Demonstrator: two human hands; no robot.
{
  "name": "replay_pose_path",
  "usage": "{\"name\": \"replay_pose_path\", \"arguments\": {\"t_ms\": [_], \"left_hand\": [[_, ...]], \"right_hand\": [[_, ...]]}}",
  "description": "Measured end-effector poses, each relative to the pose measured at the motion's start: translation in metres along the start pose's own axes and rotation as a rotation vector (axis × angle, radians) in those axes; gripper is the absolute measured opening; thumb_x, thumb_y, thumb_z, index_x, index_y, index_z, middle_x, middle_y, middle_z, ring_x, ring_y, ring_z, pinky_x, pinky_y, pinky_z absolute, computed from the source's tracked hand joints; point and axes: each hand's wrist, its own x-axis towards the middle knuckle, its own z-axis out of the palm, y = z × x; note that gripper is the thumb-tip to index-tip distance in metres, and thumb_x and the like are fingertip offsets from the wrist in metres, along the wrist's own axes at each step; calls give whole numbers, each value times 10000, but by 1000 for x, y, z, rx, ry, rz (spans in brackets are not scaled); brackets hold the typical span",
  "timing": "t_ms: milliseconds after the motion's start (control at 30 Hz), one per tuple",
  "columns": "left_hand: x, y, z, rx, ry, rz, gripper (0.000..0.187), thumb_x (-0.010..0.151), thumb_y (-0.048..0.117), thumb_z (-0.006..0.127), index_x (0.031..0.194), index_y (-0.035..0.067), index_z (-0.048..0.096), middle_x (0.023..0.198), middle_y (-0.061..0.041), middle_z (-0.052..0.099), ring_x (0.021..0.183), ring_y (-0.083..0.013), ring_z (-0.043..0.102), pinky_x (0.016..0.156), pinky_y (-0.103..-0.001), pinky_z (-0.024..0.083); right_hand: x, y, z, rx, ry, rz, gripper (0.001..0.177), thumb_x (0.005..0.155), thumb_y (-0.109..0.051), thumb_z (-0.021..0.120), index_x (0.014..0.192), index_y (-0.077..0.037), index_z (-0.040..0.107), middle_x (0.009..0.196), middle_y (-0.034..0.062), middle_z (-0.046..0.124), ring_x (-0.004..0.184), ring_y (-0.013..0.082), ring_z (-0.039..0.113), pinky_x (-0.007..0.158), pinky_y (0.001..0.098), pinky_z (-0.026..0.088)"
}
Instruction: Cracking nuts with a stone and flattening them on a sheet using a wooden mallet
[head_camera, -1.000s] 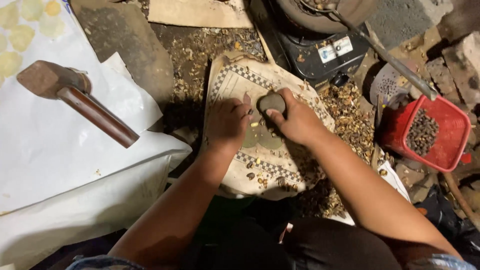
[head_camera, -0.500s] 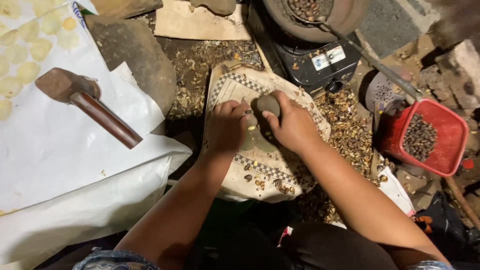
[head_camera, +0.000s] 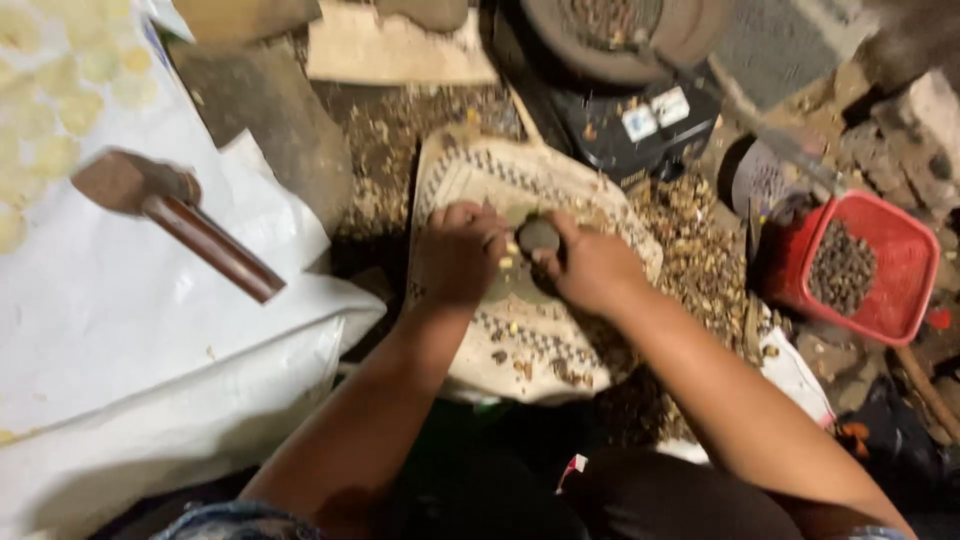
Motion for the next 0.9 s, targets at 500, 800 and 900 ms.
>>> {"name": "replay_pose_path", "arguments": {"t_ms": [500, 800, 900], "left_hand": [[-11, -25, -13, -180, 92, 137, 130, 859, 253, 746, 958, 192, 687, 866, -90, 606, 844, -325, 635, 803, -436, 491], [-4, -24, -2, -161, -125, -67, 158, 826, 227, 760, 973, 225, 701, 956, -55, 648, 863, -337, 651, 794, -461, 514], [2, -21, 0, -109, -164, -110, 124, 833, 254, 776, 947, 261, 728, 929, -8, 665, 830, -319, 676, 772, -427, 528]], "right_hand": [[42, 5, 27, 238, 62, 102, 530, 976, -484, 563, 1419, -262, 376, 1135, 287, 686, 1131, 506, 651, 1018, 604, 454], [60, 12, 67, -426, 353, -237, 526, 953, -456, 565, 1407, -239, 414, 1097, 160, 678, 929, 360, 750, 968, 542, 466], [33, 10, 69, -367, 697, -438, 496, 858, -374, 647, 1324, -227, 564, 951, 163, 601, 677, 350, 722, 919, 526, 428]]}}
